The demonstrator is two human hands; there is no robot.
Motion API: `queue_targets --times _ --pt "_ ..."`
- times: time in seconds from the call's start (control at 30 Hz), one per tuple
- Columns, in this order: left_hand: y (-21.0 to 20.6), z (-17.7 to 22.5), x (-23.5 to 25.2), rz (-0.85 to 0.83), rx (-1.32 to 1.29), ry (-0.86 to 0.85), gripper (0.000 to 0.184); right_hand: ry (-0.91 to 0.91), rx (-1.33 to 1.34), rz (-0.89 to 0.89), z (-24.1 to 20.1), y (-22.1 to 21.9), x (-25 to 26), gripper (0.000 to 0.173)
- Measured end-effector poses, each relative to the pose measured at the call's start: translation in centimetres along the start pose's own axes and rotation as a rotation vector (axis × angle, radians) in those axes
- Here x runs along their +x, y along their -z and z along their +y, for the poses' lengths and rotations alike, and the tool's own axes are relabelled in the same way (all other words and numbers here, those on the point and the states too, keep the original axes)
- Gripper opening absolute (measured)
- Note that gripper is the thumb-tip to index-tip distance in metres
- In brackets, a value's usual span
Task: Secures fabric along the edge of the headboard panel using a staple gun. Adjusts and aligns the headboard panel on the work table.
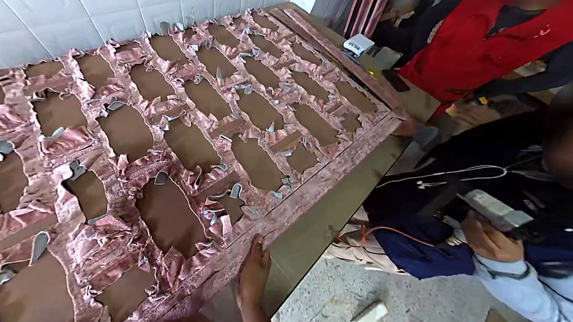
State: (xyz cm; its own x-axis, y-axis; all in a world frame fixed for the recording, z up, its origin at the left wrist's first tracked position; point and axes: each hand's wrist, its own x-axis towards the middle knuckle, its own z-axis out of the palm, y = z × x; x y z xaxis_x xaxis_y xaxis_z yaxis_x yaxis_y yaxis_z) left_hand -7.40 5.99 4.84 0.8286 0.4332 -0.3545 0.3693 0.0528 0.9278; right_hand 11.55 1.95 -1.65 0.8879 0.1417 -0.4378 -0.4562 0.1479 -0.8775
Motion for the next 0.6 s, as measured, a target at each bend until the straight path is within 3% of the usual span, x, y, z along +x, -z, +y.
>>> queue_targets --times 0.1,0.2,0.37,0.6 --pt "8.4 3.8 8.4 0.171 0.341 -0.428 0.024 -0.036 -0.142 -0.025 0.5 1.0 -2.4 0.050" --pt "12.0 5.7 19.7 0.090 0.661 -0.663 0.032 -0.047 -0.147 0.022 2.1 0.5 -5.1 0.045" --pt "7.5 5.2 28.0 -0.292 0.864 -0.905 0.033 -0.032 -0.067 0.136 3.3 -0.5 -7.1 0.030" --pt "5.9 4.1 28.9 -0.530 1.024 -1.148 0.038 0.150 0.052 0.280 5.5 -2.3 -6.8 0.033"
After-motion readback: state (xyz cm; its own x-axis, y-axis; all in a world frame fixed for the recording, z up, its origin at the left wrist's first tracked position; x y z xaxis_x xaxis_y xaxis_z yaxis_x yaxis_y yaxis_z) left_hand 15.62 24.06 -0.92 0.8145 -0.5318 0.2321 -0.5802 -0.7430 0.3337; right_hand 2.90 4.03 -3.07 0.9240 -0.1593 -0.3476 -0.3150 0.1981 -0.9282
